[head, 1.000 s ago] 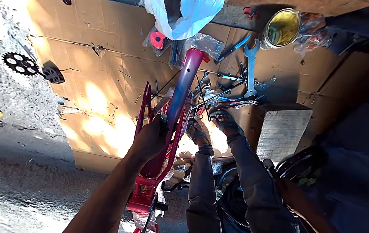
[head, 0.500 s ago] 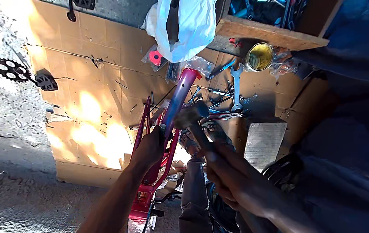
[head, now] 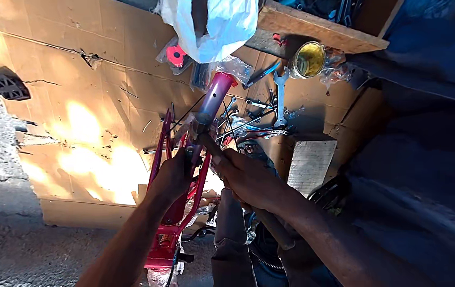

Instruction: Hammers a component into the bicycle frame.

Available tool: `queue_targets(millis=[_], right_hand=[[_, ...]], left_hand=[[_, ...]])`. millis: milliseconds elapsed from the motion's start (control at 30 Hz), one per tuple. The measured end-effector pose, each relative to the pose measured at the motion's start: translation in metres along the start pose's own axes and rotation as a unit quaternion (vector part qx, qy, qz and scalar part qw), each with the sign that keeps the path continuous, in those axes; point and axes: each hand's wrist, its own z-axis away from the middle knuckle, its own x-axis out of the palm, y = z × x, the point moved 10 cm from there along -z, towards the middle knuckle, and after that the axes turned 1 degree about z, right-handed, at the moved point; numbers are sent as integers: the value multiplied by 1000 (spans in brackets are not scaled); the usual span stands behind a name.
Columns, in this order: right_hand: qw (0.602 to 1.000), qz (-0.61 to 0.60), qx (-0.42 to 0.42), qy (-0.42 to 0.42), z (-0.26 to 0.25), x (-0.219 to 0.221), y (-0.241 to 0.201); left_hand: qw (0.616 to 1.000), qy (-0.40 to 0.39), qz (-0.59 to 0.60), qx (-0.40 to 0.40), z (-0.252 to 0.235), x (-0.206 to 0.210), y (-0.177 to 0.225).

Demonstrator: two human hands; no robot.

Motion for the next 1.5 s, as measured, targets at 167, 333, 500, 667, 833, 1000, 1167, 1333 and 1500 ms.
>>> queue_targets(millis=[167,333,500,667,833,1000,1167,1333,1500], right_hand=[[1000,2,-1,17,-2,-10,-7],[1000,-23,-9,-8,-8,-1,-8],[999,8,18,-40,-12,7,-4],[999,-23,-18,-28,-14,3,-13],[999,-25,-6,-36,-12,2,-11],[998,-16,11,-59,-18,6,-4],[999,-15,4,-44,-13,3,-7],[997,-25,17,-78,-26,13,-5],[989,-84,-113,36,14,-24,-42]], left_hand=[[1000,13,-5,-2,-4,0,-5],[1000,10,-11,-19,-3,-1,-6],[1000,8,-14,-17,-3,0,-5],[1000,15,-1,7,-4,-1,-4],[1000,12,8,-6,-5,1,-6],[1000,12,12,-5,-4,1,-3],[1000,9,11,-2,-4,2,-5],[1000,14,22,-9,-4,2,-6],[1000,18,6,-15,-3,-3,-1]])
